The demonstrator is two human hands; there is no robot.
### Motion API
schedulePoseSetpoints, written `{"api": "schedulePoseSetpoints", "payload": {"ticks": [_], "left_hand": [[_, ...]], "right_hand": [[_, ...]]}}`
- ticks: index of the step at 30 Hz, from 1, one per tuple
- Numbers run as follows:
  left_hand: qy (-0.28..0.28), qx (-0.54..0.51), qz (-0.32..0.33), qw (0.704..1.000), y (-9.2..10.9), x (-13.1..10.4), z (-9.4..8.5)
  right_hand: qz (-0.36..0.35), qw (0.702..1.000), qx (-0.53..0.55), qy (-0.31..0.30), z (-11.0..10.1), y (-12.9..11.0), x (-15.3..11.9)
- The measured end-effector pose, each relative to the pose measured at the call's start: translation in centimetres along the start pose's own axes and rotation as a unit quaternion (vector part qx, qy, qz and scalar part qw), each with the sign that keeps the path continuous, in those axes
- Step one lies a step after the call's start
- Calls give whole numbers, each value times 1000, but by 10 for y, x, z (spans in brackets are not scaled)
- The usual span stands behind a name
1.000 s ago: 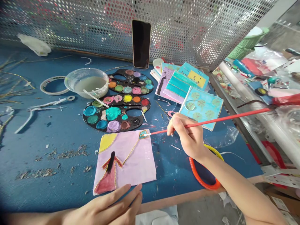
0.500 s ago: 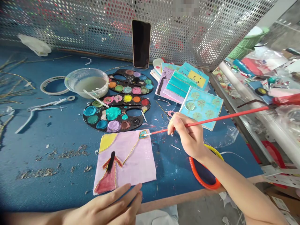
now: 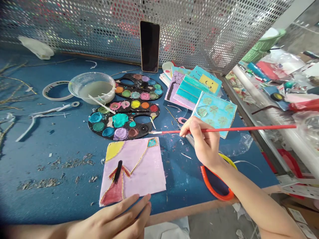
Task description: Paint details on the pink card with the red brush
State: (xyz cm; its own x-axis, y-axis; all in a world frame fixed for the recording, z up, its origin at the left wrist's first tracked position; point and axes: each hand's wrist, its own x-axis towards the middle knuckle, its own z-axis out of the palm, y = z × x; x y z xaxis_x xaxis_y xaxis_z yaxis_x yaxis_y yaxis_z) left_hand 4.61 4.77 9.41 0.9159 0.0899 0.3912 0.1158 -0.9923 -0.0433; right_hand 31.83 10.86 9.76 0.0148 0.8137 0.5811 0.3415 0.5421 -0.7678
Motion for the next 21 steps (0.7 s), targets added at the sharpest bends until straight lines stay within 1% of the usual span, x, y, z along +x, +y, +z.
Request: {"api": "schedulePoseSetpoints", "payload": {"ticks": [5,8,9,14,21], "left_hand": [[4,3,-2,1000,5,-3,4],[-8,5,4,1000,7,-7,7],[-11,5,7,1000,7,-7,7],[-7,7,0,1000,4,-5,3],[-17,6,7,1000,3,-4,1]], "right_hand": [[24,996,-5,-88,2,-3,-1],[32,989,-18,-144,3,-4,-2],[34,987,-23,-154,4,-4,-3],[66,987,-22,-146,6,-2,-2],[80,975,-45,-201,9,-1,2]]}}
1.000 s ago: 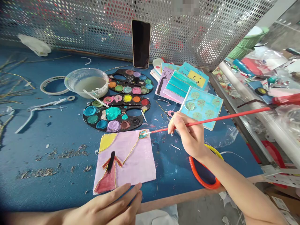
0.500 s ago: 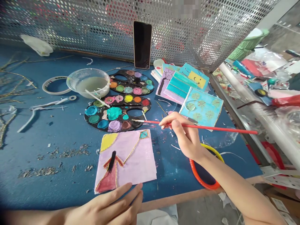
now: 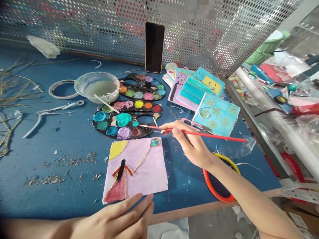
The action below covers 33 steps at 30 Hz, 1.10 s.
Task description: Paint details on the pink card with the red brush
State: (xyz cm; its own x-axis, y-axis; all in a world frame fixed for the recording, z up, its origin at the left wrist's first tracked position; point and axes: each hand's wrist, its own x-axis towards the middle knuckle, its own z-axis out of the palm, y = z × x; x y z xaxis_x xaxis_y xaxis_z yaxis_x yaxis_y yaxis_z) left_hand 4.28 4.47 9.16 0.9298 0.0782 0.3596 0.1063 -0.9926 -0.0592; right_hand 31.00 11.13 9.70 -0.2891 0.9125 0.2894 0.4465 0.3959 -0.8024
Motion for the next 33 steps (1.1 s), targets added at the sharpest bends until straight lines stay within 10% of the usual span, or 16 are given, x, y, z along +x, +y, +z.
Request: {"api": "schedulePoseSetpoints", "payload": {"ticks": [7,16,33], "left_hand": [[0,-6,11,1000,-1,-1,1],[-2,-8,11,1000,-2,-1,3],[-20,-10,7,1000,-1,0,0]], "right_hand": [[8,1000,10,8,0,-1,0],[-129,968,9,216,-4,0,-5],[-87,973,-3,212,-5,1,-6]]}}
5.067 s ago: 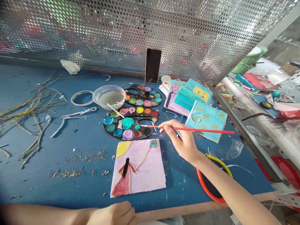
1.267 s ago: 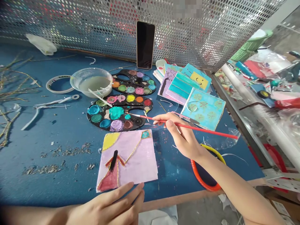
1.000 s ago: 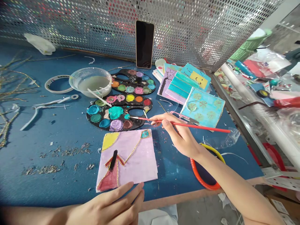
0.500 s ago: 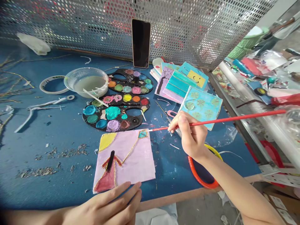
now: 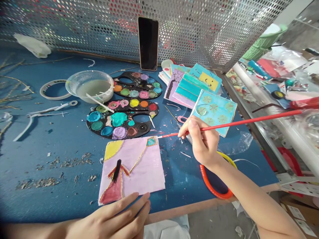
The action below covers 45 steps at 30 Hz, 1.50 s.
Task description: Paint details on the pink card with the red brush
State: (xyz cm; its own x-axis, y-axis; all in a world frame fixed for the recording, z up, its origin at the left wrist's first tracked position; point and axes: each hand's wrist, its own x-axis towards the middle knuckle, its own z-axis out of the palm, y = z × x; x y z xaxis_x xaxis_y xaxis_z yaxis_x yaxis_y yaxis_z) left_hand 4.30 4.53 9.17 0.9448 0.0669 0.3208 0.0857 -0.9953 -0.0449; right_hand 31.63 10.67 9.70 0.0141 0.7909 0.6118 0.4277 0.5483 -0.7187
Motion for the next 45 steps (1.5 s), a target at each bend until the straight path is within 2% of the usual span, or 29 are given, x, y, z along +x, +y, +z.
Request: {"api": "schedulePoseSetpoints", "payload": {"ticks": [13,18,22,41,45], "left_hand": [[7,1,5,1000,-1,0,0],[9,-1,7,1000,-1,-1,0],[7,-5,3,1000,0,-1,0],[-1,1,9,1000,0,0,0],[-4,-6,10,1000,-1,0,0]], "right_hand": [[-3,1000,3,-17,0,0,0],[-1,1000,-5,1,0,-1,1],[-9,1000,2,-19,-1,0,0],[-2,1000,-4,-5,-2,1,0],[-1,999,9,-32,-1,-2,1]]}}
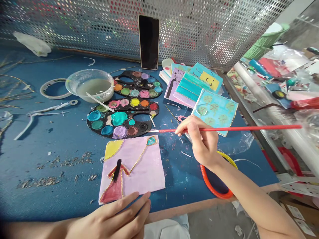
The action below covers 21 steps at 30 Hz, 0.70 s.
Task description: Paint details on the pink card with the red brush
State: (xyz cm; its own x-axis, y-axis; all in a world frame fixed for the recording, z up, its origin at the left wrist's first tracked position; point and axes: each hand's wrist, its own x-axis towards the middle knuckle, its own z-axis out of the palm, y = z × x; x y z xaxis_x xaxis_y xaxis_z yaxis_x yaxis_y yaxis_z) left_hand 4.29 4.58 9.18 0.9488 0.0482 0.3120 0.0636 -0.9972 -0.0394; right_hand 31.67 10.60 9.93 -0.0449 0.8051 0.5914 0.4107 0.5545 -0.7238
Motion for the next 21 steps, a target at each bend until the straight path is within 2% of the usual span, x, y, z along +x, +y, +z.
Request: {"api": "schedulePoseSetpoints", "payload": {"ticks": [6,10,18,21], "left_hand": [[-2,-9,14,1000,1,-3,4],[-4,-4,16,1000,3,-3,4],[6,0,11,1000,4,-3,7],[3,6,10,1000,4,-3,6]], "right_hand": [[42,990,-2,-132,6,-2,2],[47,982,-23,-182,10,0,4],[73,982,7,-174,9,0,6],[56,994,30,-84,7,0,6]]}}
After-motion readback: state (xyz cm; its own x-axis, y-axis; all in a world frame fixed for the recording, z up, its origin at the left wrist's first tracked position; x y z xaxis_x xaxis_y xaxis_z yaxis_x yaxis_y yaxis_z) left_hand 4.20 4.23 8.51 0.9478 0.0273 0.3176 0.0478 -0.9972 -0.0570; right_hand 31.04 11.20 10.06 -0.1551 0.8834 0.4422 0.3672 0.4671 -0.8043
